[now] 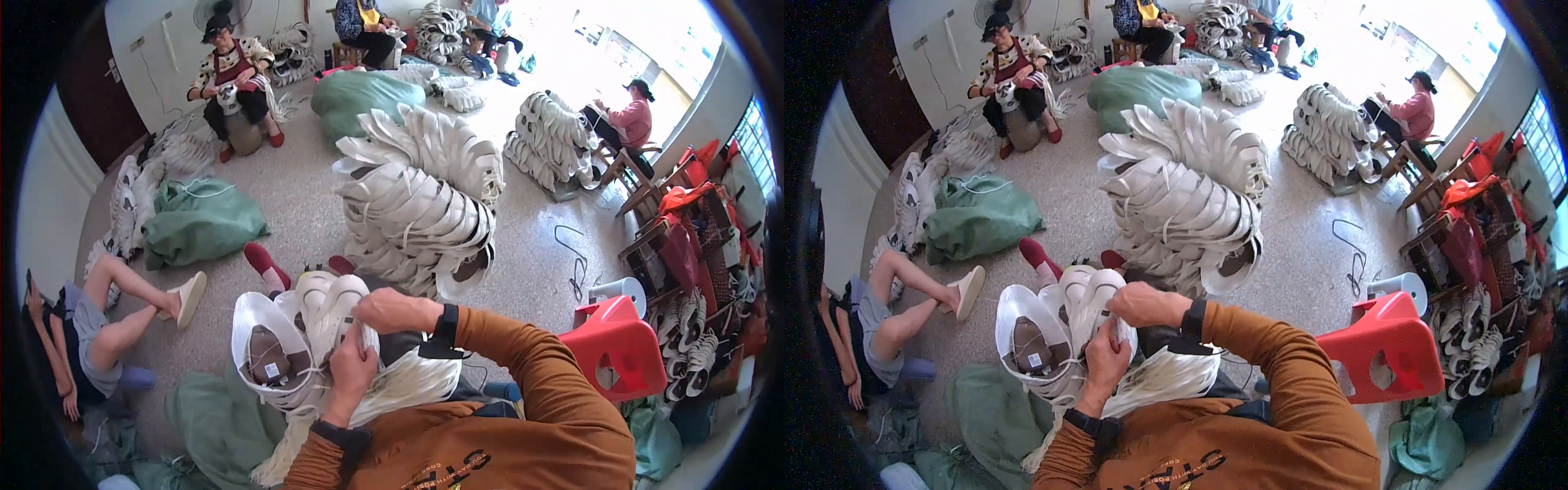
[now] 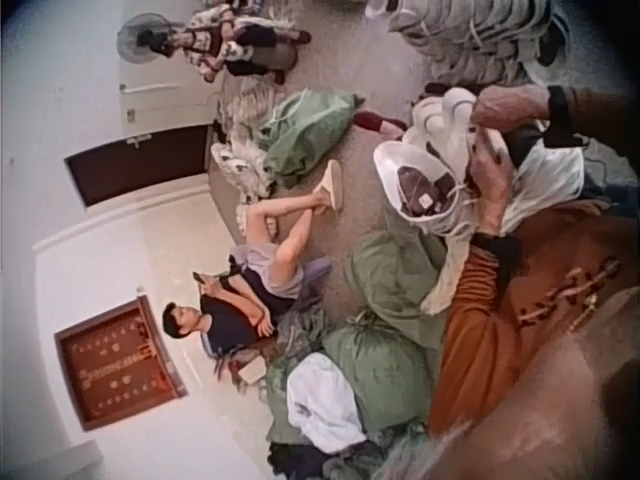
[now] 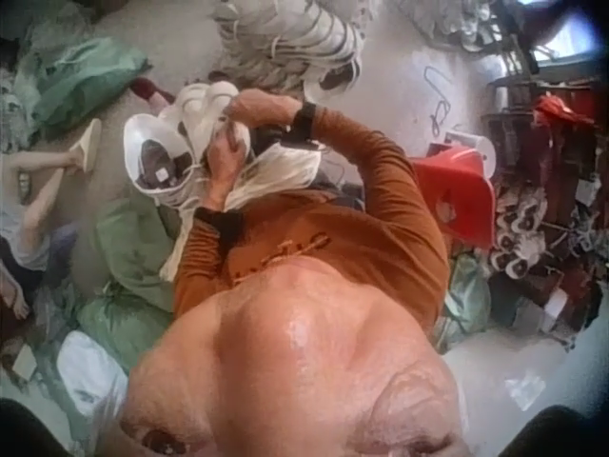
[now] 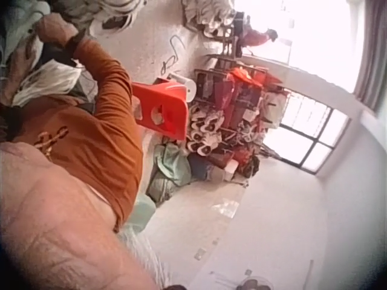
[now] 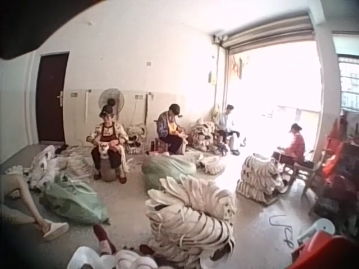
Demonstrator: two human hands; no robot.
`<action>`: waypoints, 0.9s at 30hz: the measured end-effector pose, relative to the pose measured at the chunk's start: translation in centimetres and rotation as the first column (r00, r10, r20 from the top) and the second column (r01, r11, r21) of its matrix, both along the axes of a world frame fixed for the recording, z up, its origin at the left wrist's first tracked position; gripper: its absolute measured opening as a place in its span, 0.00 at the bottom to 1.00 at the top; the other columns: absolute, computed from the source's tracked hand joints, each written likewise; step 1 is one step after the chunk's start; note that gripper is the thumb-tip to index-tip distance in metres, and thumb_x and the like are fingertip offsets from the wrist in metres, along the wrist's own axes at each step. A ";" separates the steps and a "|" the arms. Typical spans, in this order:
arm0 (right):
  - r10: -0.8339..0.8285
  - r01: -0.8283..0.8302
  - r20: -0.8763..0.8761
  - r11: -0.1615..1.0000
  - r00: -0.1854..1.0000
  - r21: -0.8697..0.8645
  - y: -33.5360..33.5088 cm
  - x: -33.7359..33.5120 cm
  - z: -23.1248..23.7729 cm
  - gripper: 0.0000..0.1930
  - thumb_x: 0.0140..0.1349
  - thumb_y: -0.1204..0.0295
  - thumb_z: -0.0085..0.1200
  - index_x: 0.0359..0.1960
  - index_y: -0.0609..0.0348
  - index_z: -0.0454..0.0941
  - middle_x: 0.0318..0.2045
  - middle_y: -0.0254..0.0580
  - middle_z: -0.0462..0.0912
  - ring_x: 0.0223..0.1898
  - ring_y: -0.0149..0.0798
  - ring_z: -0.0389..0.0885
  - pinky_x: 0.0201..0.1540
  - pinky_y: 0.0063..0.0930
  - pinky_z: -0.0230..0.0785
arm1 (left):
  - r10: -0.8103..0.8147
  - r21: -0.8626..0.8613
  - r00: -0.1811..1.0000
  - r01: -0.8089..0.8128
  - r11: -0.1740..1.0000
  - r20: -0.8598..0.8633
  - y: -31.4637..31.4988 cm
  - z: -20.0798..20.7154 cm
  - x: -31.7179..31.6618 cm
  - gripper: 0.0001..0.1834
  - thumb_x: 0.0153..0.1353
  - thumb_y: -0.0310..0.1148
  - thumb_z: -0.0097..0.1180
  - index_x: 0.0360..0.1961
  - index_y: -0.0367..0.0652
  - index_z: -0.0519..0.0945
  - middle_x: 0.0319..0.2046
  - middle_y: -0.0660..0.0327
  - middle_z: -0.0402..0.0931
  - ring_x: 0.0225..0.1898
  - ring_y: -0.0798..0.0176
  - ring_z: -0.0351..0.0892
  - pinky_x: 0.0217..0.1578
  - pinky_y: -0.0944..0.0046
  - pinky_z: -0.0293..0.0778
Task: Manually lacing or threading components through shoe uppers for assembly.
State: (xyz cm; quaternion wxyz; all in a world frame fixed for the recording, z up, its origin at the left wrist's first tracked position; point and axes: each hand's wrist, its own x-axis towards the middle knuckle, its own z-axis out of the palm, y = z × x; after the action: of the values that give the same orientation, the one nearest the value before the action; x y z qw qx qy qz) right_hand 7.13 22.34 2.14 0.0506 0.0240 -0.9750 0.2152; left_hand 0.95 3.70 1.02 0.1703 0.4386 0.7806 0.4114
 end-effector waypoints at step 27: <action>-0.247 0.238 0.142 0.968 0.959 0.074 -2.9 0.8 1.5 0.21 0.63 0.60 0.49 0.23 0.66 0.81 0.21 0.58 0.82 0.26 0.61 0.83 0.30 0.50 0.76 | -0.038 0.070 0.839 -0.001 0.998 0.542 -0.5 -0.4 -1.3 0.21 0.68 0.29 0.42 0.59 0.32 0.71 0.22 0.61 0.75 0.18 0.69 0.75 0.21 0.66 0.72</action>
State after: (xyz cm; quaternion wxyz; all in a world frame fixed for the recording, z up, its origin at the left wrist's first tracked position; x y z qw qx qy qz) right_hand 7.90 19.39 3.69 0.0022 -0.1105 -0.9773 0.1810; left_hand -0.33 3.22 0.67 0.3734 0.3170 0.6818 0.5434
